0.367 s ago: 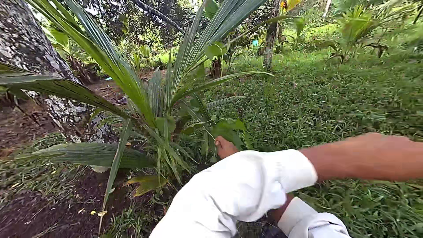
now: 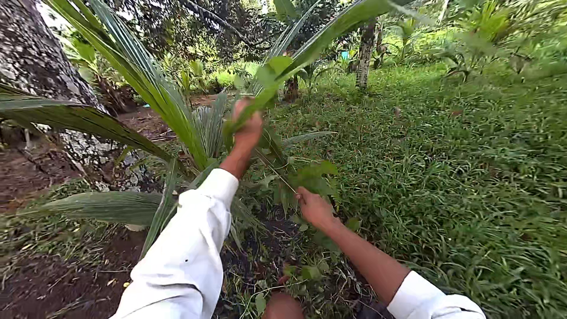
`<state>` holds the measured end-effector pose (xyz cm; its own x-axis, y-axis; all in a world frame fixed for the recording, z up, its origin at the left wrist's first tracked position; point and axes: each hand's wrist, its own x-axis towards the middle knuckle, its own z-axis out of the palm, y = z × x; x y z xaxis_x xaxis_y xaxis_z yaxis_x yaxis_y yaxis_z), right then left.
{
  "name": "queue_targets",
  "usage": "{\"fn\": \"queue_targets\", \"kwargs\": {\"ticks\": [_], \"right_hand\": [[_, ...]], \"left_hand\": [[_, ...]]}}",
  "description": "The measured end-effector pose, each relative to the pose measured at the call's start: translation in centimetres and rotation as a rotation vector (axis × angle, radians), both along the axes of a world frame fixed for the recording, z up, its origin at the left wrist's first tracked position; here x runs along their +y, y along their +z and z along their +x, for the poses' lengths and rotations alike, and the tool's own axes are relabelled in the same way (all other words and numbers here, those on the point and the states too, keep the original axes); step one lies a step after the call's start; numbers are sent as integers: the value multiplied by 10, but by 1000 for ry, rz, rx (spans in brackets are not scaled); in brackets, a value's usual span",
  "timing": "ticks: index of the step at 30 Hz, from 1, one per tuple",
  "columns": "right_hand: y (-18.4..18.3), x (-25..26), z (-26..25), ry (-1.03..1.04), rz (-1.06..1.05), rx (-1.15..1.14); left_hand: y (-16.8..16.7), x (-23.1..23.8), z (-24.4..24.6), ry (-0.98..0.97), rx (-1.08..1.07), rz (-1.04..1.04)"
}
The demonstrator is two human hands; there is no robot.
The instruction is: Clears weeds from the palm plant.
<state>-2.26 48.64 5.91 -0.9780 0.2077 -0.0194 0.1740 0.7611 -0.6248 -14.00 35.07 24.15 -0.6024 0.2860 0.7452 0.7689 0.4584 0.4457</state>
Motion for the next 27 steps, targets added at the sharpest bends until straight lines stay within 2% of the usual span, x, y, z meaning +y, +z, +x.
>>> {"fn": "queue_targets", "kwargs": {"ticks": [3,6,14,16,18,21,25,27], "right_hand": [[3,0,-2,4,4,4],[5,-1,-5,11,13,1],[-4,-10,-3,63,-13,3],[-5,-9,-2,78,-31,18],[-5,-5,-2,85,-43,38],[-2,-1,-1,76,-42,35],[-3,-3,-3,67,-56,15],[-9,-4,-4,64,-74,5]], "left_hand": [[14,-25,-32,163,-290,-223],[12,-30,-51,280,-383,-469],[-23,-13,-71,357,-291,-418],[-34,-9,-63,356,-172,-555],[-48,-7,-61,333,-11,-778],[-79,-7,-72,217,118,-1008],[-102,-3,-51,94,15,-1135],[-112,-7,-43,48,43,-1157]]}}
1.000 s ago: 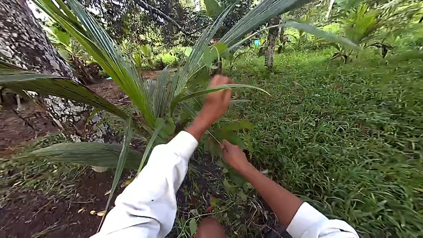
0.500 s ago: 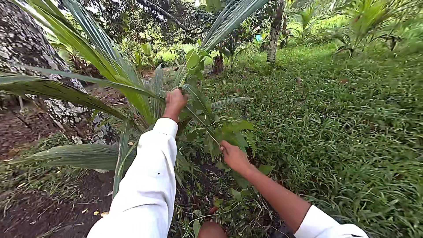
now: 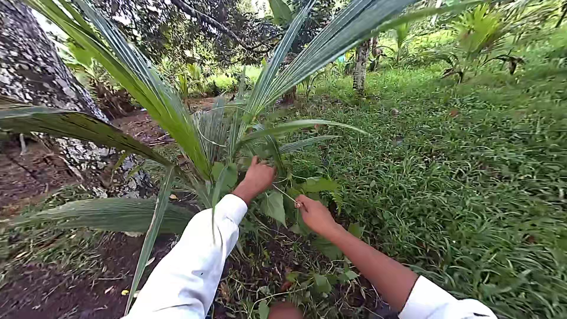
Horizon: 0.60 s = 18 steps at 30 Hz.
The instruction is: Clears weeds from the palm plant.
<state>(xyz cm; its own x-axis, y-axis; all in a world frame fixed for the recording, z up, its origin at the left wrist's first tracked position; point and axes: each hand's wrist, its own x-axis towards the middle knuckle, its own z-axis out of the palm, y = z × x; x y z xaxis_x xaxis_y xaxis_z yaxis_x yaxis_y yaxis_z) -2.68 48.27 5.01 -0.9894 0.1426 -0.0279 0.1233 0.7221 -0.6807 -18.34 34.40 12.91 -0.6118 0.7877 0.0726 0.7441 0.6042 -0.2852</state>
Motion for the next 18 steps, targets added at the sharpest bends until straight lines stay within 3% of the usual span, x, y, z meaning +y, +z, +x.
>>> {"fn": "queue_targets", "kwargs": {"ticks": [3,8,10,13,16,18], "right_hand": [[-12,1,-4,-17,-30,-15],[-13,-9,-3,-20,-21,-22],[-8,-17,-1,0,0,-31],[-5,-20,4,17,-7,-15],[-9,-20,8,34,-93,-38],[-13,-19,6,-7,-29,-48]], "left_hand": [[-7,-14,2,-92,-23,81],[10,-15,12,122,-236,441],[11,-5,22,101,-132,346],[-9,6,37,-115,8,109],[-21,0,38,-128,-93,-36],[-20,-4,36,-18,-216,80]]}}
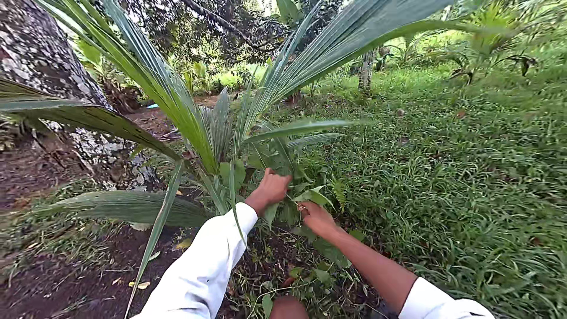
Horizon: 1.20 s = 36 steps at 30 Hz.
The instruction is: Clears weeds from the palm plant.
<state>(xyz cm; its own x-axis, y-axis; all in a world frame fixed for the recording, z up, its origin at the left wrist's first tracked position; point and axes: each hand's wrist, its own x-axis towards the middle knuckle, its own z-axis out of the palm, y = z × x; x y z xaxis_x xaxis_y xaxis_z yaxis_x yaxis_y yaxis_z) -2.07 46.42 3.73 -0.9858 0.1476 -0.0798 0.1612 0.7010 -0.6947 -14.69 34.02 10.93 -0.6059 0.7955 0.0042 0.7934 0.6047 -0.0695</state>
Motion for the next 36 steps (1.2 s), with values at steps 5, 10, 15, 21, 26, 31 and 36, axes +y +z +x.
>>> {"fn": "queue_targets", "kwargs": {"ticks": [5,10,15,21,26,31,36], "right_hand": [[2,-17,-3,6,-11,8],[-17,-14,2,-69,-52,3],[-30,-4,0,-16,-45,185],[-8,-18,11,-110,-96,127],[-10,10,-8,-53,-26,154],[3,22,-15,-52,29,110],[3,28,-10,-46,108,69]], "left_hand": [[9,19,14,44,-69,69],[6,28,36,-115,-52,-264],[0,17,38,-87,-139,-178],[9,19,44,-32,-184,-67],[38,3,97,33,-195,-130],[79,-40,74,130,-41,260],[114,-85,-34,532,50,783]]}}
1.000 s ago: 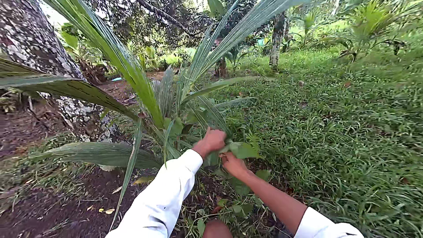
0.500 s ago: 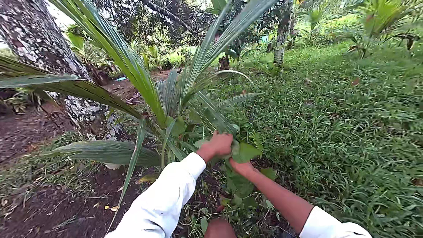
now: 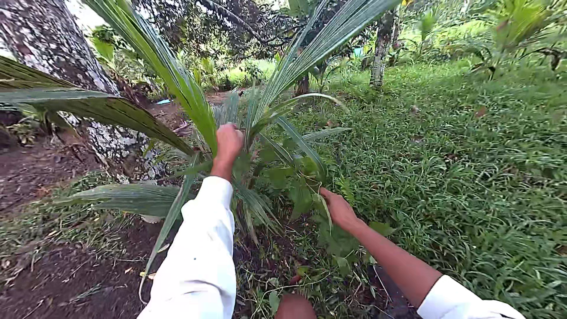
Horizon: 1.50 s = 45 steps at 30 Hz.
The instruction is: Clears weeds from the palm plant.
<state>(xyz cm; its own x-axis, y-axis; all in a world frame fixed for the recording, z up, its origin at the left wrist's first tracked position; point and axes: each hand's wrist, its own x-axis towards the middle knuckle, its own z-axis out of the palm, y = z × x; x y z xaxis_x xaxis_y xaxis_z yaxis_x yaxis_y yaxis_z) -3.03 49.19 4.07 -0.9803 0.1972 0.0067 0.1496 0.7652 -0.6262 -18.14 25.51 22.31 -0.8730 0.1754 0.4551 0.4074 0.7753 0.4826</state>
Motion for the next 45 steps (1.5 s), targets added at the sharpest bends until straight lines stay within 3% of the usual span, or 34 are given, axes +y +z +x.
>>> {"fn": "queue_targets", "kwargs": {"ticks": [3,7,10,12,14,16,18,20,22,24,28,36,41,45], "right_hand": [[4,1,6,-15,24,-3],[5,7,4,-37,34,-26],[-3,13,2,-54,22,49],[-1,8,13,-69,106,126],[11,-14,30,-60,209,55],[37,-51,55,89,301,-88],[74,-91,79,368,340,-177],[111,-117,83,567,213,-32],[151,-132,59,501,248,249],[188,-126,4,364,448,416],[229,-81,-97,231,826,407],[214,-51,-120,174,1066,404],[186,-72,-89,118,992,527],[161,-94,-71,56,922,586]], "left_hand": [[-19,-4,-54,-5,-142,170],[-49,15,-87,-113,-271,335],[-64,30,-92,-126,-214,430],[-66,33,-81,-101,-153,403],[-69,29,-75,-73,-97,375],[-72,28,-73,-49,-52,338],[-74,32,-67,-25,-32,286],[-77,36,-57,-3,-35,265],[-68,37,-38,15,-120,251],[-52,32,-14,-2,-254,227],[-75,25,-37,-82,-85,273],[-64,8,-51,-213,-127,131],[-27,16,-42,-250,-372,496],[-7,23,-37,-186,-458,584]]}}
